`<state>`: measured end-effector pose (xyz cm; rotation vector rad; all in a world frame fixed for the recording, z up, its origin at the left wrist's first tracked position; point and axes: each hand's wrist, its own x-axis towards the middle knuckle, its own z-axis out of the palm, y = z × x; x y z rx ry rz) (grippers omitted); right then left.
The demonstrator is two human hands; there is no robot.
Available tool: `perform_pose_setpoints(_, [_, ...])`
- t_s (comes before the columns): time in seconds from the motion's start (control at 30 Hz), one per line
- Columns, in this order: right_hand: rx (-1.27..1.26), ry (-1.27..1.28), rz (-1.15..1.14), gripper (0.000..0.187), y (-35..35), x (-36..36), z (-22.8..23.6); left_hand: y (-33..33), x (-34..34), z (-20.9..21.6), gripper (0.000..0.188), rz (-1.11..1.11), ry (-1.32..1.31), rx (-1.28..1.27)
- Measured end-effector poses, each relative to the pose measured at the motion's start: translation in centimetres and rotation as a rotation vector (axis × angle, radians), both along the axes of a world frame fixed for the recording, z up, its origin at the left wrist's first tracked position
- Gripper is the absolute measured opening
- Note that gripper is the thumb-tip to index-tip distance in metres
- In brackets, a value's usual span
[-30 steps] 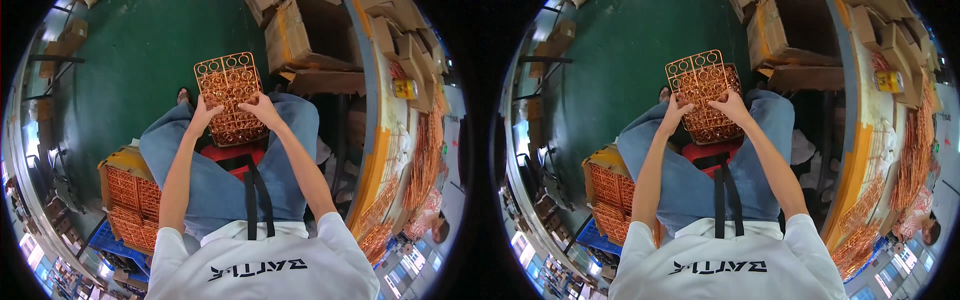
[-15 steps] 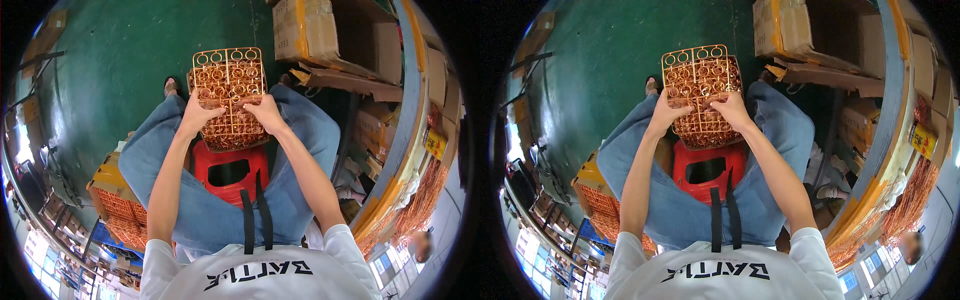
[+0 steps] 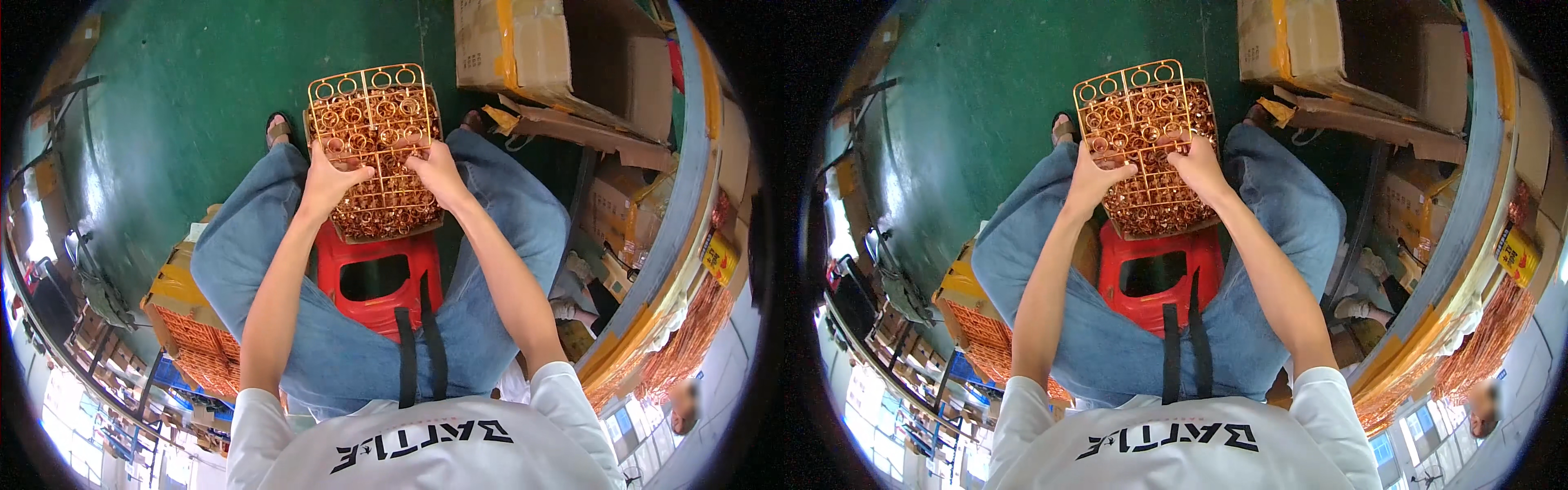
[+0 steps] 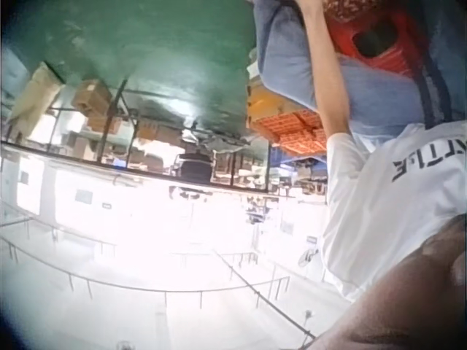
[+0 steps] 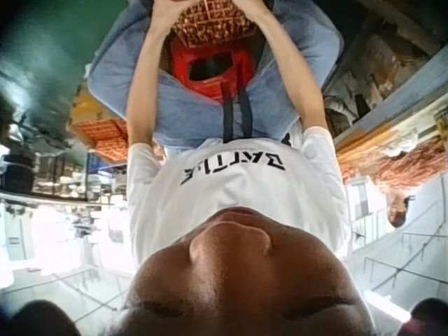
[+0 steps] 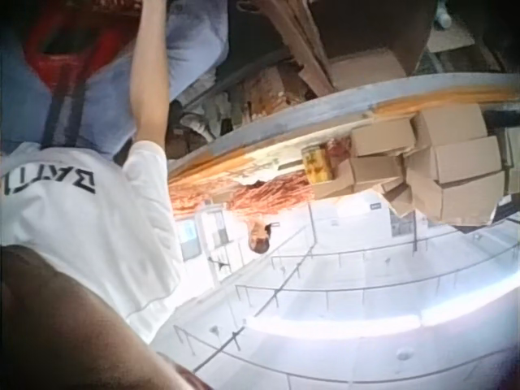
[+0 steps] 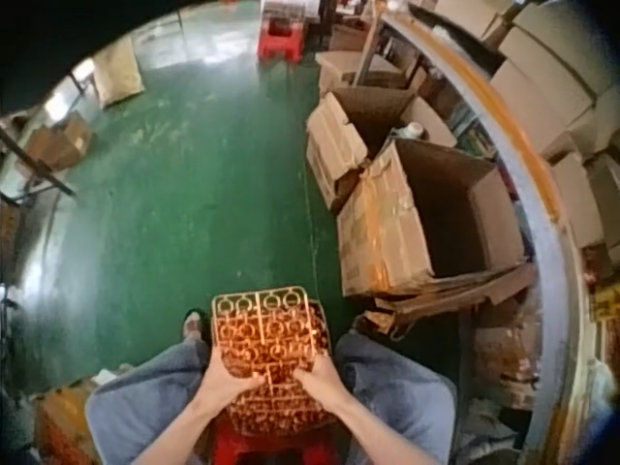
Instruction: The person places small circular metal components into the circular openings of a copper-colored metal frame held in their lap. They pick up the components from a container on a red stool and press them into the frame one by one before setting the frame aside.
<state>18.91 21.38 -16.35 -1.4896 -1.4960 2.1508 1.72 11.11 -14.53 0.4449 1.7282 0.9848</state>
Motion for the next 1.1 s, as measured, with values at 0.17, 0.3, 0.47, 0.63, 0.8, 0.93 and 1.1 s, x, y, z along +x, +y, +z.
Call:
perform_pose_setpoints(0.17, [-0.074,0.097,-0.027,0.028,-0.2,-0.8,0.8,-1.0,-1.2,-1.1,0.043,0.043,-0.235,-0.005])
perform_pose_setpoints(0.3, [-0.123,0.124,-0.007,0.035,-0.6,-0.8,0.2,-1.9,-0.8,-2.5,0.034,0.077,-0.035,-0.022])
perform_pose_setpoints(0.47, [-0.132,0.269,-0.138,0.043,-0.5,-1.3,1.1,-1.9,-1.1,-2.6,0.032,-0.03,0.135,-0.137])
perform_pose_setpoints(0.63, [-0.385,0.253,-0.138,0.038,0.9,-2.2,3.0,-2.7,-2.3,-3.1,0.032,-0.079,0.095,-0.079])
perform_pose_setpoints(0.8, [-0.348,0.196,-0.16,0.031,0.7,-1.9,2.4,-1.6,-2.8,0.7,0.034,-0.023,-0.365,-0.021])
perform_pose_setpoints(0.93, [-0.459,0.161,-0.228,0.028,1.8,-1.1,3.3,-0.9,-4.1,1.0,0.028,0.113,-0.776,-0.025])
perform_pose_setpoints(1.1, [-0.414,0.127,-0.156,0.02,0.6,-3.5,3.3,-2.4,-5.7,-0.4,0.023,0.04,-0.837,0.053])
